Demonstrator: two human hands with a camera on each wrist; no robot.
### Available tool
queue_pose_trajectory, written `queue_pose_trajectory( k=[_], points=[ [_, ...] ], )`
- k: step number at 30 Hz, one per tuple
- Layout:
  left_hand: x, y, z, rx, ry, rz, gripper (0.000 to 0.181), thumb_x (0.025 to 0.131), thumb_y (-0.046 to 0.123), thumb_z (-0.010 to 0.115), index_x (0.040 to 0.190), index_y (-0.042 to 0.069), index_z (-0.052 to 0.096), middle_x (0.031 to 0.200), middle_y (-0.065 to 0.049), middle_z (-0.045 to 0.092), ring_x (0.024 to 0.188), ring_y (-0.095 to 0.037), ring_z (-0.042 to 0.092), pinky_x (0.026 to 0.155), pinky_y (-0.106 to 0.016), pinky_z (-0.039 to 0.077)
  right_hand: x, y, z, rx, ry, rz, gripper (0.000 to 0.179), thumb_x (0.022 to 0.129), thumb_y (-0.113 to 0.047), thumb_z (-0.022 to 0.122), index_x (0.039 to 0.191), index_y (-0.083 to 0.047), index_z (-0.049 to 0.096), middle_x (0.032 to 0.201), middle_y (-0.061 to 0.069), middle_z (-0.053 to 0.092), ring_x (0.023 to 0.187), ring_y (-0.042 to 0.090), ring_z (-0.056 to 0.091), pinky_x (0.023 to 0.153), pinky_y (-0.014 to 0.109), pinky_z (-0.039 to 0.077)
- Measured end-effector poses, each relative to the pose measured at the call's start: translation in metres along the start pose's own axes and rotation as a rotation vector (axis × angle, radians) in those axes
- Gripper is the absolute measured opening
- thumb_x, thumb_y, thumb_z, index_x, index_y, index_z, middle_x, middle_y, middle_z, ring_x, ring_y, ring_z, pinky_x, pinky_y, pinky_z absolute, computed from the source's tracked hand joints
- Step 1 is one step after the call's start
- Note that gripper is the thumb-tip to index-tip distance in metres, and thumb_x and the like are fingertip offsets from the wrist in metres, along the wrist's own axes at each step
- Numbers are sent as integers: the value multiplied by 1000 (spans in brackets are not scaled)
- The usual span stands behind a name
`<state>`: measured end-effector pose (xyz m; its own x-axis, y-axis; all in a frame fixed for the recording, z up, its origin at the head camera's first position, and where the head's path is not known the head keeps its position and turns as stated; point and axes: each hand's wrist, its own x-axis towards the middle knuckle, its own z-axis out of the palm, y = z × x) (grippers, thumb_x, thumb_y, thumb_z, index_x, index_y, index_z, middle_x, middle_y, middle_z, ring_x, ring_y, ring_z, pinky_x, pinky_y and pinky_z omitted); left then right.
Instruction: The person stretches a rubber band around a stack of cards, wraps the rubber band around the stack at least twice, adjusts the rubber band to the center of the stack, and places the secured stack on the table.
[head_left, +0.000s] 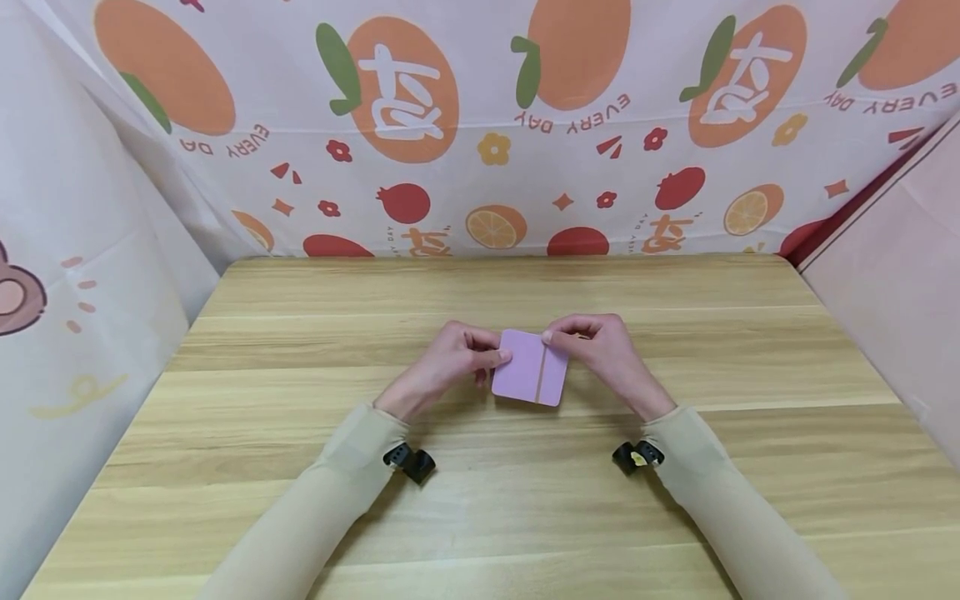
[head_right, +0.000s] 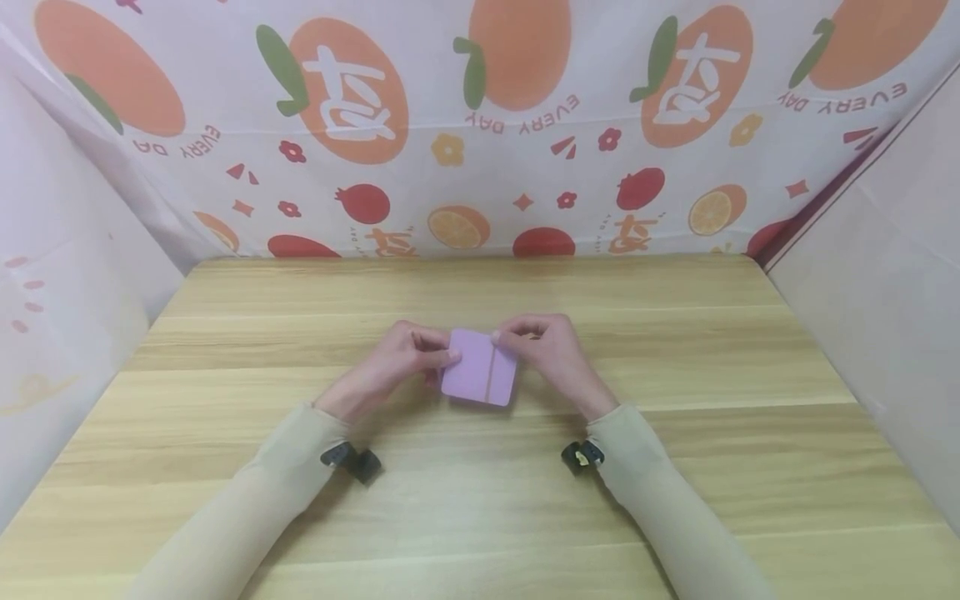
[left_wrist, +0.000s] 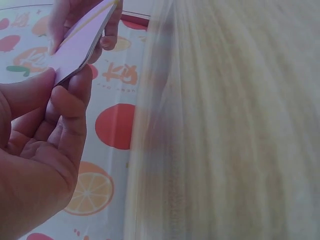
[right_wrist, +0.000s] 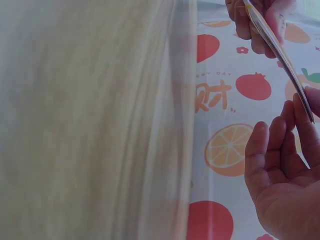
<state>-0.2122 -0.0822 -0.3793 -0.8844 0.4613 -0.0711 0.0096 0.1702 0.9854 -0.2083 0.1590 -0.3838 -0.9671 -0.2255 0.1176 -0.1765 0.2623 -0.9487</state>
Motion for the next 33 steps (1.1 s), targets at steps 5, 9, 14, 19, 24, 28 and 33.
queue_pose_trajectory(
  k=[5,9,14,19,24,28,33],
  points=[
    [-1,1,4,26,6,5,9,91,4,68,87,-3,72,71,-5,62,58,-19,49,53,-26,41,-1,0,1,16,-10,23,21,89,-24,74,97,-4,77,101,6,73,96,20,62,79,27,47],
    [0,2,9,22,13,13,10,92,5,67,90,-2,73,71,-3,62,59,-20,49,53,-28,40,-1,-1,2,22,1,32,23,89,-27,74,98,-5,77,102,4,73,97,20,63,79,28,47],
    [2,-1,11,-31,47,3,12,92,6,66,92,-4,72,69,-2,62,59,-18,50,50,-28,42,-2,-1,1,43,27,51,32,88,-35,74,105,-7,75,101,5,72,94,20,60,76,29,47],
    [1,-1,8,-62,90,-12,13,91,7,67,94,-5,72,68,-3,62,60,-17,52,51,-29,43,-1,0,2,72,18,69,39,88,-39,74,114,-10,73,109,4,70,101,20,58,83,33,48],
    [0,3,3,-78,125,-8,14,91,6,67,96,-6,71,69,-2,61,62,-15,52,57,-28,44,-1,-1,2,99,4,93,39,89,-35,73,118,-8,70,112,7,68,100,21,58,87,39,49],
    [0,7,-2,-92,155,-7,13,91,6,67,95,-6,71,72,-2,62,66,-15,52,63,-27,44,-1,-2,2,88,-20,131,40,89,-33,73,117,-5,68,111,9,67,99,23,59,90,41,49],
    [-1,14,-9,-98,191,-13,11,91,7,68,93,-3,70,71,-1,62,65,-14,53,65,-30,45,-1,-3,3,68,-62,145,41,88,-37,74,117,-9,69,113,6,68,105,23,58,94,40,45]
  ],
)
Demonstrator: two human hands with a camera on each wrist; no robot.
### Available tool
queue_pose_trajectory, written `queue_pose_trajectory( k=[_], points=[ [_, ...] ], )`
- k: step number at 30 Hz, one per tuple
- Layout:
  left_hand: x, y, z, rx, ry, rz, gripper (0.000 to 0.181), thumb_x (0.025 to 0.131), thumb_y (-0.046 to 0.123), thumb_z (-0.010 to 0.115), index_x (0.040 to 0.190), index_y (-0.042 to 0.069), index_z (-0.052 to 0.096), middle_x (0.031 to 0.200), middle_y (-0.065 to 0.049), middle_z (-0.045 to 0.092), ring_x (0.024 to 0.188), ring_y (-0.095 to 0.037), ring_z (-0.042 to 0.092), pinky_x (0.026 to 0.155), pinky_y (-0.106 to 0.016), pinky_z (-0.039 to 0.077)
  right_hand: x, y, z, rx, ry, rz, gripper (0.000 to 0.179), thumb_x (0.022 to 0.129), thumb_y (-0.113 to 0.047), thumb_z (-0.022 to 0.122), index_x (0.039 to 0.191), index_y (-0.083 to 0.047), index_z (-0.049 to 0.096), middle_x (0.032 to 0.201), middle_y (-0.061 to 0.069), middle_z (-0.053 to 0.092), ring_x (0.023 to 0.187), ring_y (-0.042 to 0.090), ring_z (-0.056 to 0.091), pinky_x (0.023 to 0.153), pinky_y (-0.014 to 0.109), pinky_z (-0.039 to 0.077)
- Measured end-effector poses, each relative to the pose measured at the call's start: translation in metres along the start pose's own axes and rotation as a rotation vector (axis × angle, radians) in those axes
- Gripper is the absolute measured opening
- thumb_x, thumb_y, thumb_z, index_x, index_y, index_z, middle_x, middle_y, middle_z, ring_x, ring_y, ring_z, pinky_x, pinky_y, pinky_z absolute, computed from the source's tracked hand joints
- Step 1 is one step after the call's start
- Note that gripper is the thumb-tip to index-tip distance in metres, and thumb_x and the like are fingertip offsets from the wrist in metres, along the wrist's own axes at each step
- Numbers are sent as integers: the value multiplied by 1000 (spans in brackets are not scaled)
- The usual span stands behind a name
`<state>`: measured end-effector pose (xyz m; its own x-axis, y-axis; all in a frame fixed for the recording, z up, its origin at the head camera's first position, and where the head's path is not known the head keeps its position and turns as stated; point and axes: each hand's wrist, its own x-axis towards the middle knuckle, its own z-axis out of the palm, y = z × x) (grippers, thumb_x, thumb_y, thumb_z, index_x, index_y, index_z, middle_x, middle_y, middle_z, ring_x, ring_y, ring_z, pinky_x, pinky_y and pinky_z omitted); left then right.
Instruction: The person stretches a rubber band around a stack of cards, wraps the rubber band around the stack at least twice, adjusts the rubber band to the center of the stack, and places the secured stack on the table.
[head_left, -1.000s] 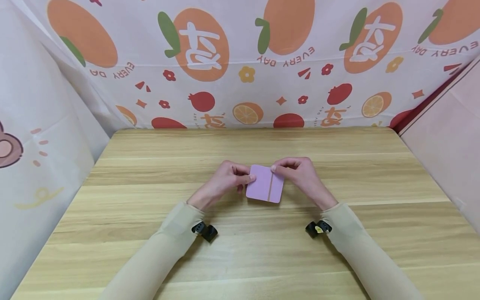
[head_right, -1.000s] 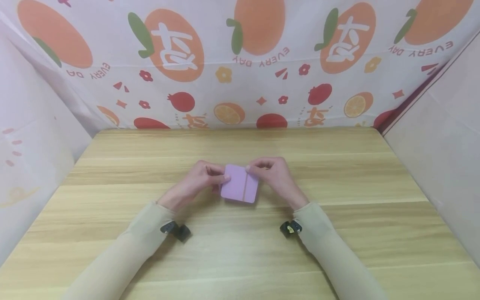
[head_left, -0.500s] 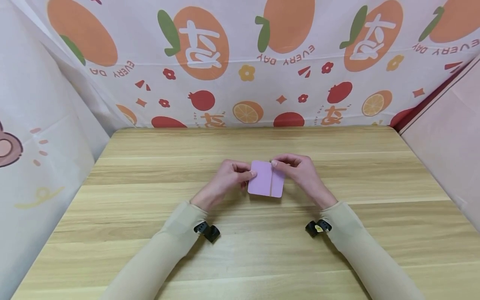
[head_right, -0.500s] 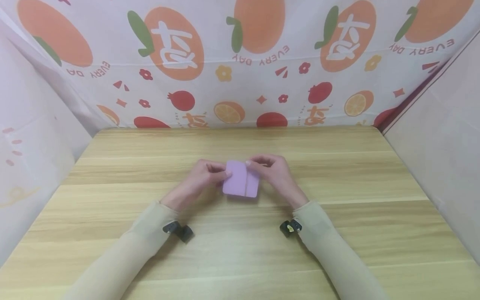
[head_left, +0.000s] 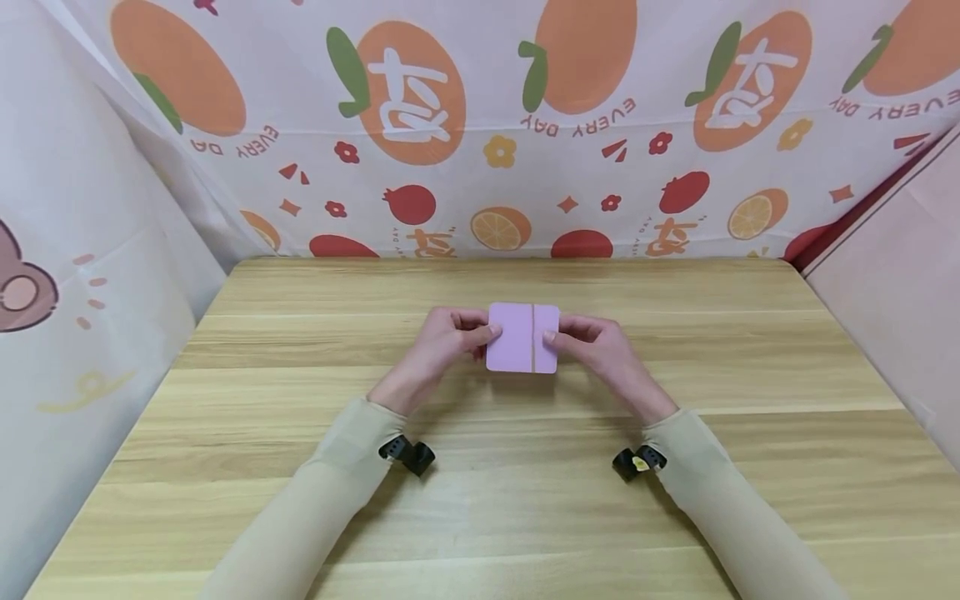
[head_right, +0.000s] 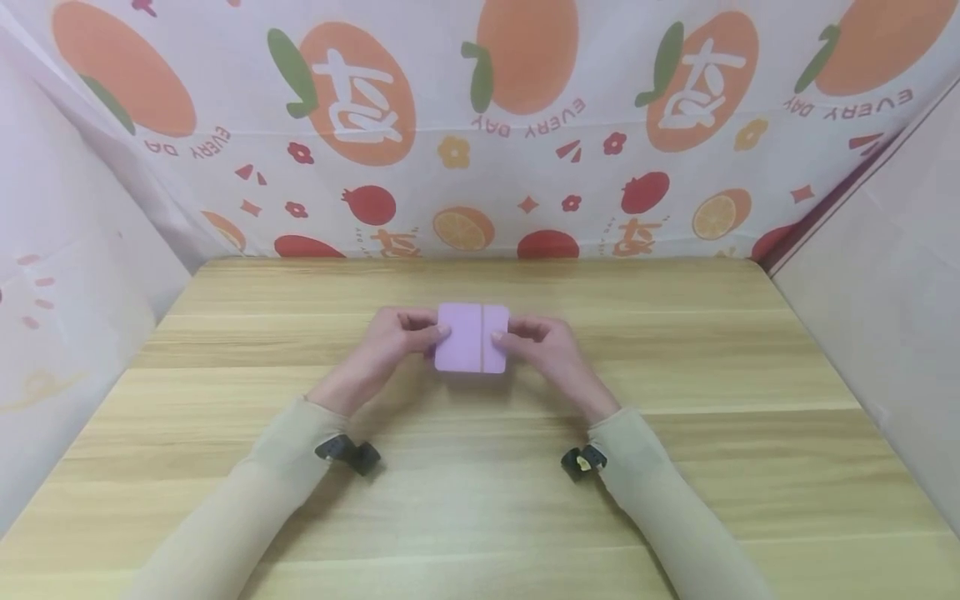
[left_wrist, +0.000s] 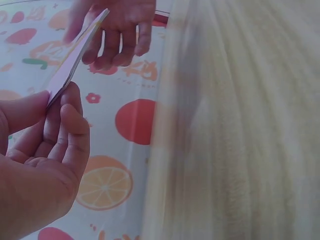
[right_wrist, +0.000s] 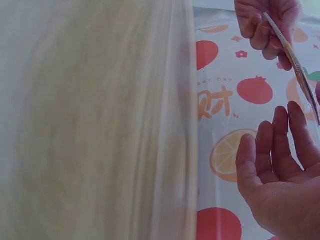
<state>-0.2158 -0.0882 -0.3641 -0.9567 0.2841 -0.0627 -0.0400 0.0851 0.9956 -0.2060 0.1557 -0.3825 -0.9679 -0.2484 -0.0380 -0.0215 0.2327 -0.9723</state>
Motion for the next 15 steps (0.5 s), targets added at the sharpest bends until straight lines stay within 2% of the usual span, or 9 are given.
queue_pose_trajectory(
  k=[7,15],
  points=[
    [0,6,-4,3,26,1,11,91,7,67,95,-3,70,76,-4,63,66,-15,54,67,-29,46,-1,1,5,48,-32,0,37,88,-32,75,115,-7,70,108,6,69,101,22,59,92,38,46],
    [0,11,-9,-13,50,-18,16,92,10,67,101,-3,70,81,-6,62,68,-17,53,72,-34,46,-3,0,17,76,-77,-46,29,89,-22,73,111,-3,72,102,5,71,97,19,60,89,33,48]
  ],
)
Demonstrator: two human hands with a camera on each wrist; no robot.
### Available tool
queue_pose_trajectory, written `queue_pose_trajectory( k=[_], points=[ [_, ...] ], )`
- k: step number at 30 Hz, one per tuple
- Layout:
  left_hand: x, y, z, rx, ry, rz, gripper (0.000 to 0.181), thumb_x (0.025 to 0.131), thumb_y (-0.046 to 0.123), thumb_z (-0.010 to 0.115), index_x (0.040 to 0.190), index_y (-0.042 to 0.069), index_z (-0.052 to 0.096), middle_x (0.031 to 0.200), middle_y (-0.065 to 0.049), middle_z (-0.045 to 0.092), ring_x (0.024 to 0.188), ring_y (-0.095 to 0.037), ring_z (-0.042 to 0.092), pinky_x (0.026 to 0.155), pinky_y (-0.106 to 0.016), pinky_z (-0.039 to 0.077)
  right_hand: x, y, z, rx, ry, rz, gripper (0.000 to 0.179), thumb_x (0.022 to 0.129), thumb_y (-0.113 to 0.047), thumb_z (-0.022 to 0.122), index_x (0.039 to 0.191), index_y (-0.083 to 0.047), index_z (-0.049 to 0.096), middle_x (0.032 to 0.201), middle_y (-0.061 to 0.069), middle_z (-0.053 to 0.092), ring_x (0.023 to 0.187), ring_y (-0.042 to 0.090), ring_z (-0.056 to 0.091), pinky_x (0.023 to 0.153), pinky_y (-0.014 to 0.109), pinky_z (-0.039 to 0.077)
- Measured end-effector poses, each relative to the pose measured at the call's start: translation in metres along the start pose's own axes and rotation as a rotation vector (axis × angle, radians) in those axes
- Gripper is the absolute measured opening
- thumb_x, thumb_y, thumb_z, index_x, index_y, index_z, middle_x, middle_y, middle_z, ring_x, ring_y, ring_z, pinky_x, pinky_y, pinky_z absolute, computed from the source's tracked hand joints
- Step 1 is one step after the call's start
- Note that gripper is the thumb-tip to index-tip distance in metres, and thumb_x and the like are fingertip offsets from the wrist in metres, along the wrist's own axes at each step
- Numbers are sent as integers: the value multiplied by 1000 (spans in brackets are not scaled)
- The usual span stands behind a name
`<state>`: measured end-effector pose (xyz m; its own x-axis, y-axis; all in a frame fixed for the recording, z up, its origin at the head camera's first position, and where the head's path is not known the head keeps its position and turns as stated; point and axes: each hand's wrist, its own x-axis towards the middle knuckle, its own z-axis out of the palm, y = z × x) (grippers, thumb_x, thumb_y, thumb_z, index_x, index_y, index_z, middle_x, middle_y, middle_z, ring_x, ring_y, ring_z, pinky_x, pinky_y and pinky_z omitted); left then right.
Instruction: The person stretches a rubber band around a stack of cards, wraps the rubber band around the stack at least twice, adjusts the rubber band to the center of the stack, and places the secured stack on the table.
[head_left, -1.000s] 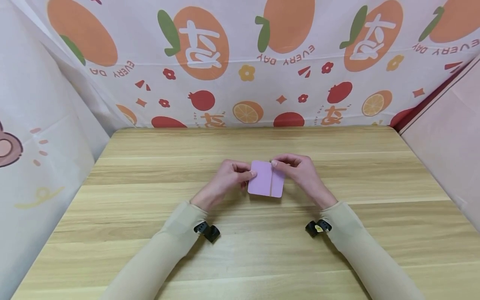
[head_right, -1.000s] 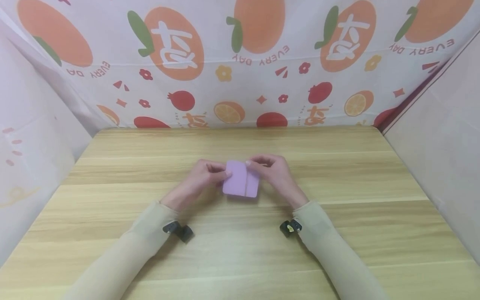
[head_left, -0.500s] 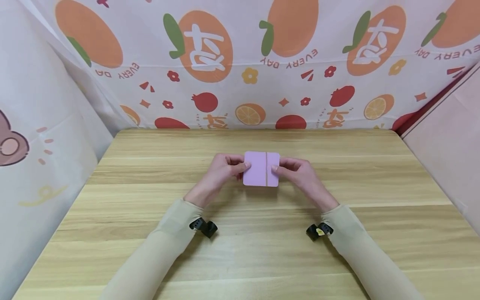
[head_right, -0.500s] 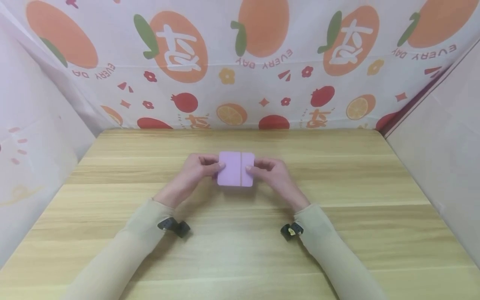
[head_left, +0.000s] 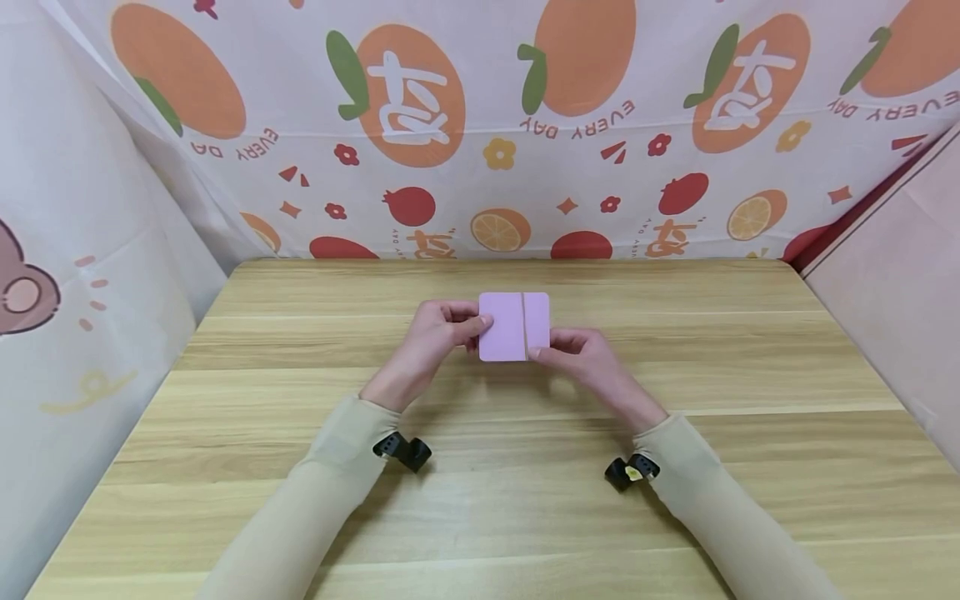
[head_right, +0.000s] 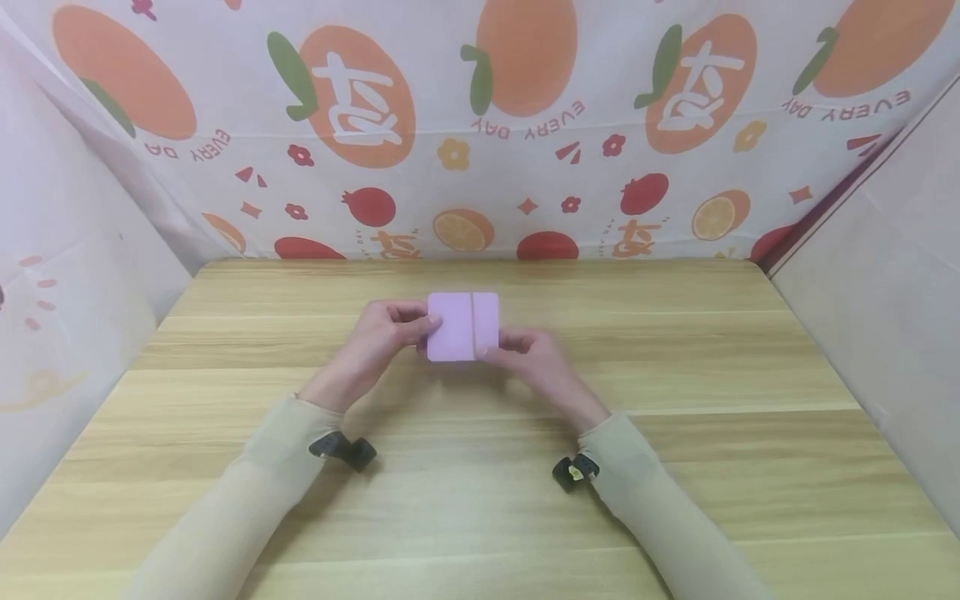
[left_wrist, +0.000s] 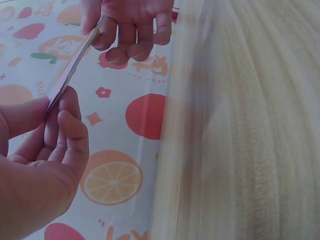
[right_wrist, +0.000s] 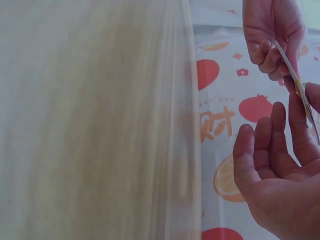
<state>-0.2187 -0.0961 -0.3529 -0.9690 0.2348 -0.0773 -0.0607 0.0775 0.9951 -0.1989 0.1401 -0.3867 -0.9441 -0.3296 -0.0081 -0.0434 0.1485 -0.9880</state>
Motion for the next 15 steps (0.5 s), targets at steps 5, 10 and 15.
queue_pose_trajectory(
  k=[5,10,15],
  points=[
    [-1,1,0,-3,20,-2,16,93,9,67,101,-4,69,80,-5,62,68,-17,53,73,-35,46,-1,1,4,23,6,6,28,89,-20,73,109,0,72,100,6,71,93,17,60,88,38,49],
    [-2,0,1,-3,56,2,16,93,10,67,100,-4,69,78,-5,60,70,-17,53,72,-32,46,-1,1,8,37,32,21,26,89,-18,72,106,1,72,98,13,70,87,16,60,87,44,50],
    [-4,1,5,-9,97,34,14,93,9,67,97,-5,69,74,-4,58,69,-17,52,68,-30,44,-3,1,12,32,64,24,25,89,-18,73,105,1,73,95,12,70,84,16,59,82,41,51]
  ],
)
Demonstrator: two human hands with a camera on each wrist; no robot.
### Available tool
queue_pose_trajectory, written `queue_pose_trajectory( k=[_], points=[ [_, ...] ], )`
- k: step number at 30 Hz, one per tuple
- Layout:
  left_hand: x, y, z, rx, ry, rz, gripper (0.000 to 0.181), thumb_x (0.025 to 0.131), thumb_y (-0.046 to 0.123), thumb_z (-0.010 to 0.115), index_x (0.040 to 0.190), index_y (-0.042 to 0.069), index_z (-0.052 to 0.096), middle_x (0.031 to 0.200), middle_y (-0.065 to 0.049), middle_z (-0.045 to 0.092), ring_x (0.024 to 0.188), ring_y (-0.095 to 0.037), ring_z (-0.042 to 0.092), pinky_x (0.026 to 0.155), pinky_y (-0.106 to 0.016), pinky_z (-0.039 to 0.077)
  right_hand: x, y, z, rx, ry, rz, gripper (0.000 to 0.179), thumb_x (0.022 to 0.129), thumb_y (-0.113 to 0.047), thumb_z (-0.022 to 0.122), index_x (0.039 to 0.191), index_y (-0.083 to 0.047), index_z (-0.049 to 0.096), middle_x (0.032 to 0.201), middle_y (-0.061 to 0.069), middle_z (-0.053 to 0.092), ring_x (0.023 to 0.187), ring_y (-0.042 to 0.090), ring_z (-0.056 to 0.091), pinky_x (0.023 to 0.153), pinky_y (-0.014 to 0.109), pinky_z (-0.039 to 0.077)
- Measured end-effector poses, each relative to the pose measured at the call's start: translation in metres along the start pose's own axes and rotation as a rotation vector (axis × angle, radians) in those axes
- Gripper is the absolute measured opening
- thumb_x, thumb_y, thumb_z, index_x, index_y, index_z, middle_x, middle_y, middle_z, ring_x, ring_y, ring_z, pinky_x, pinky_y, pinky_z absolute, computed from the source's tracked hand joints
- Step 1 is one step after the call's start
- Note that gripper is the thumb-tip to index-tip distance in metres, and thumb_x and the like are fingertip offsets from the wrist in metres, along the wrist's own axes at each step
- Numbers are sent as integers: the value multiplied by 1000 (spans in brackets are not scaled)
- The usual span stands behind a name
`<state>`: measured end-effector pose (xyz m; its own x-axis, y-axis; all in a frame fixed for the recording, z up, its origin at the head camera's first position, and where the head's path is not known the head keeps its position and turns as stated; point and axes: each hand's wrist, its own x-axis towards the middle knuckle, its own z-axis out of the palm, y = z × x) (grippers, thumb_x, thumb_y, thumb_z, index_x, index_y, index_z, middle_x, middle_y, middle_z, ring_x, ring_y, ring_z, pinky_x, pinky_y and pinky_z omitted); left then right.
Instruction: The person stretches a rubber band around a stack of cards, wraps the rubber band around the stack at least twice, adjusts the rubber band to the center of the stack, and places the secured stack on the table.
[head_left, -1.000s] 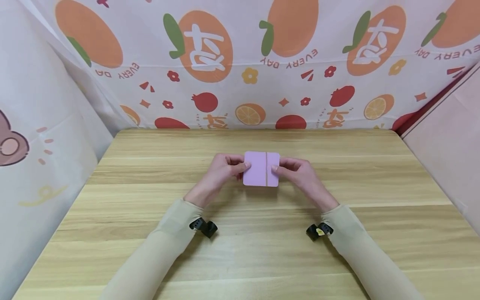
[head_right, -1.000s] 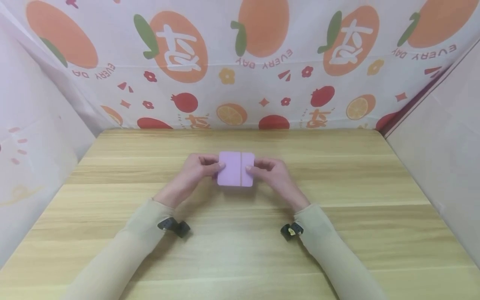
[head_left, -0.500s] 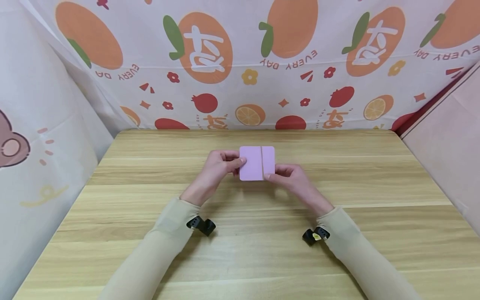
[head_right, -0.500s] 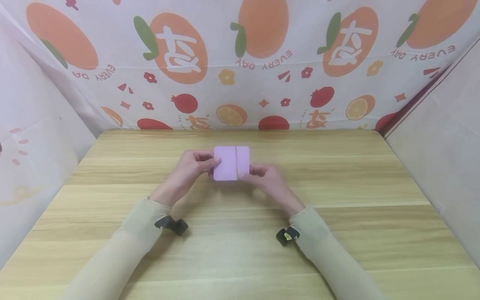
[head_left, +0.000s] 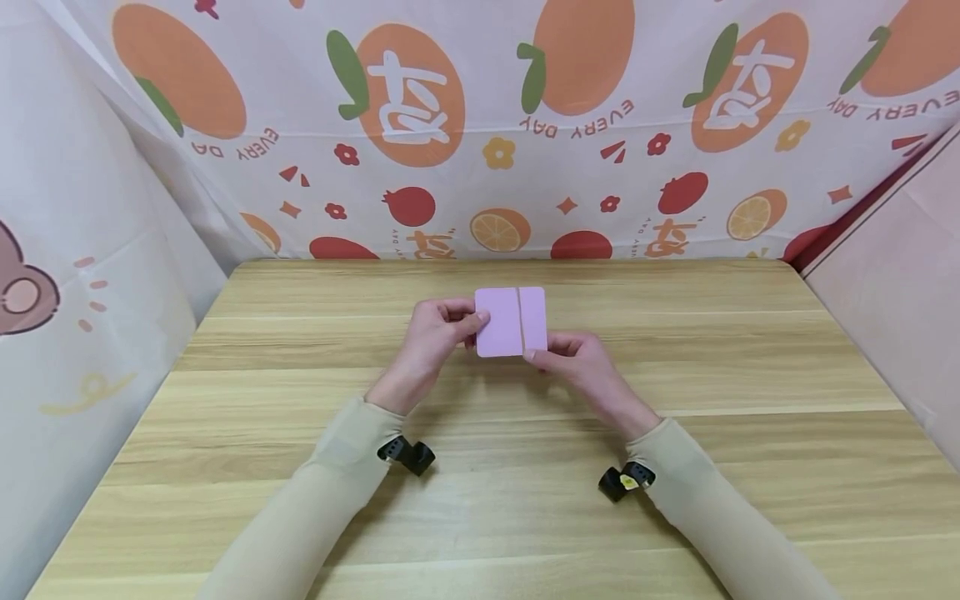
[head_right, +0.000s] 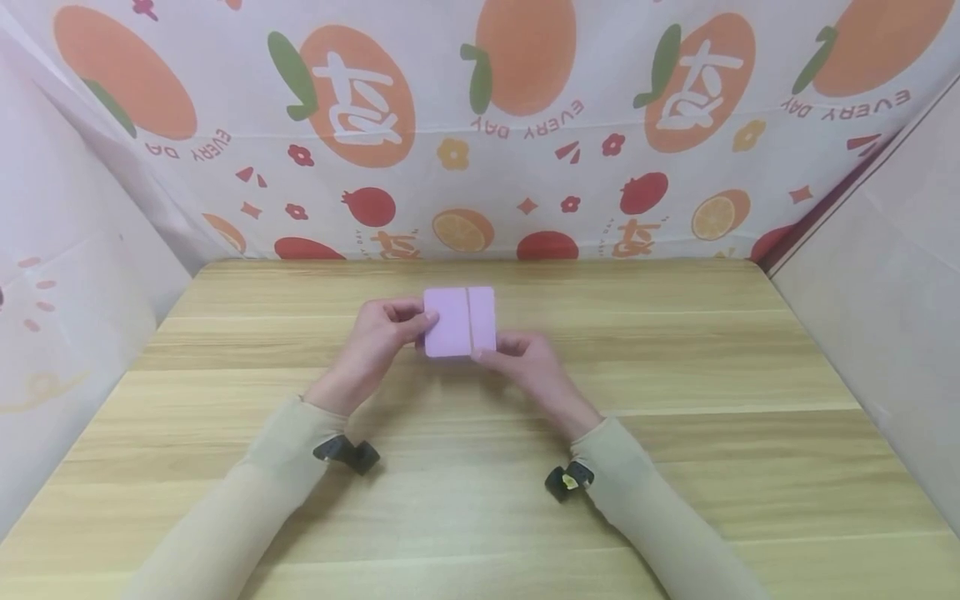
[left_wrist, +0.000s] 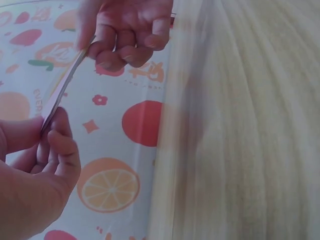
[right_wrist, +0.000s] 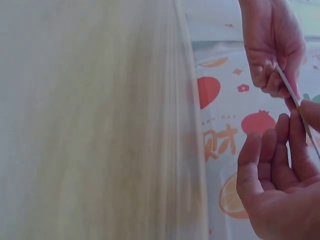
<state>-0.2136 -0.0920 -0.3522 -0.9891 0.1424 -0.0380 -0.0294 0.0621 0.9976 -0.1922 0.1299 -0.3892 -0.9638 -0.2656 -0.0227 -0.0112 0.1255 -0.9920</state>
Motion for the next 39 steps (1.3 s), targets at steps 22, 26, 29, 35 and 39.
queue_pose_trajectory(
  k=[22,26,29,35,39],
  points=[
    [0,-3,12,-35,45,20,15,92,6,67,97,-8,69,72,-3,59,65,-15,52,65,-33,44,-4,-1,13,85,66,109,24,87,-20,74,97,2,72,90,18,65,82,21,59,81,38,50],
    [0,-4,10,-36,32,19,15,92,6,67,97,-8,68,70,-2,58,65,-16,51,66,-33,43,-2,-3,7,72,25,79,35,89,-23,73,113,2,68,103,15,66,93,29,58,86,41,50],
    [1,-5,9,-26,-1,3,15,92,6,67,98,-7,69,74,-4,59,68,-16,52,69,-34,44,0,-5,0,62,13,40,41,91,-24,70,124,1,64,112,12,65,100,29,57,90,46,48],
    [1,-9,12,-31,-91,-18,15,91,4,68,100,-8,69,79,-4,64,70,-13,56,70,-30,47,3,-7,-12,86,54,-19,42,94,-21,66,127,3,60,116,13,63,101,21,57,86,32,49],
    [1,-12,14,-39,-133,-2,12,90,2,68,97,-7,69,77,-3,65,69,-13,57,69,-30,48,4,-6,-15,71,96,-41,40,94,-23,67,125,1,61,115,12,62,101,20,55,83,26,48]
  ],
)
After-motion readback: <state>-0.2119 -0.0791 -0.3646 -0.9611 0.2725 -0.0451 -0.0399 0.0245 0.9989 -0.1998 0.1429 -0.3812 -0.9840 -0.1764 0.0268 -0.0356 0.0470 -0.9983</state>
